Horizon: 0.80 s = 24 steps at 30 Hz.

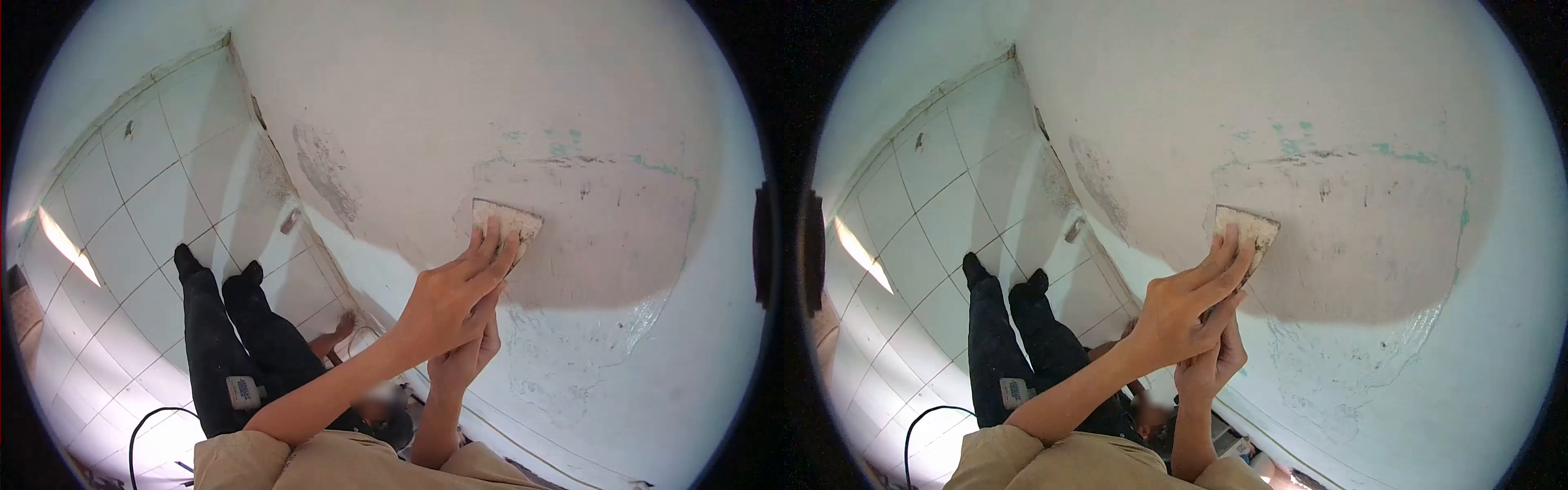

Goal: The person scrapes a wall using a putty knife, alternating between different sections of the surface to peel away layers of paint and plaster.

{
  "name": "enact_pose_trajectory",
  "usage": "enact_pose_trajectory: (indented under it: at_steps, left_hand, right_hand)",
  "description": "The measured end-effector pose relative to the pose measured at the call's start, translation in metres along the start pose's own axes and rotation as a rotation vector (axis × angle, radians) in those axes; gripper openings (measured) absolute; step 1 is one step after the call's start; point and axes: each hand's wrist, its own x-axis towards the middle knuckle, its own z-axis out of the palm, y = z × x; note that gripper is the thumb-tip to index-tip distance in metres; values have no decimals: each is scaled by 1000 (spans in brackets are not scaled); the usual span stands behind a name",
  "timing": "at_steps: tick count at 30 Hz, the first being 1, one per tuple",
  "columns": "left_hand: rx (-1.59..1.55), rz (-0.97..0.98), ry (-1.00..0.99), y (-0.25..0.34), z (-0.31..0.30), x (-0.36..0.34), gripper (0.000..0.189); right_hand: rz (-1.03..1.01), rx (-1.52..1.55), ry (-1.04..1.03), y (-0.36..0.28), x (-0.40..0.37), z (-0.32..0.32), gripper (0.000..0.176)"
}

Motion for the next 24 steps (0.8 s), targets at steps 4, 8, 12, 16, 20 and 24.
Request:
enact_pose_trajectory:
  at_steps: [4,8,12,16,20,24]
  left_hand:
    - [-9,-18,-12,-6,1,4,51]
    - [-6,25,-10,-5,-2,-1,51]
    - [19,-30,-51,-4,-5,4,51]
    - [-59,-31,2,-5,-9,9,50]
    - [-77,-29,-60,-7,-11,7,48]
    - [-70,56,11,-10,-6,2,49]
  right_hand:
    - [80,106,48,1,2,3,32]
    - [40,27,2,-4,-5,9,31]
    - [52,58,31,-7,2,19,32]
    - [17,33,32,-11,-1,22,32]
    - [94,117,18,-8,-2,18,37]
    - [13,26,-13,-3,2,18,29]
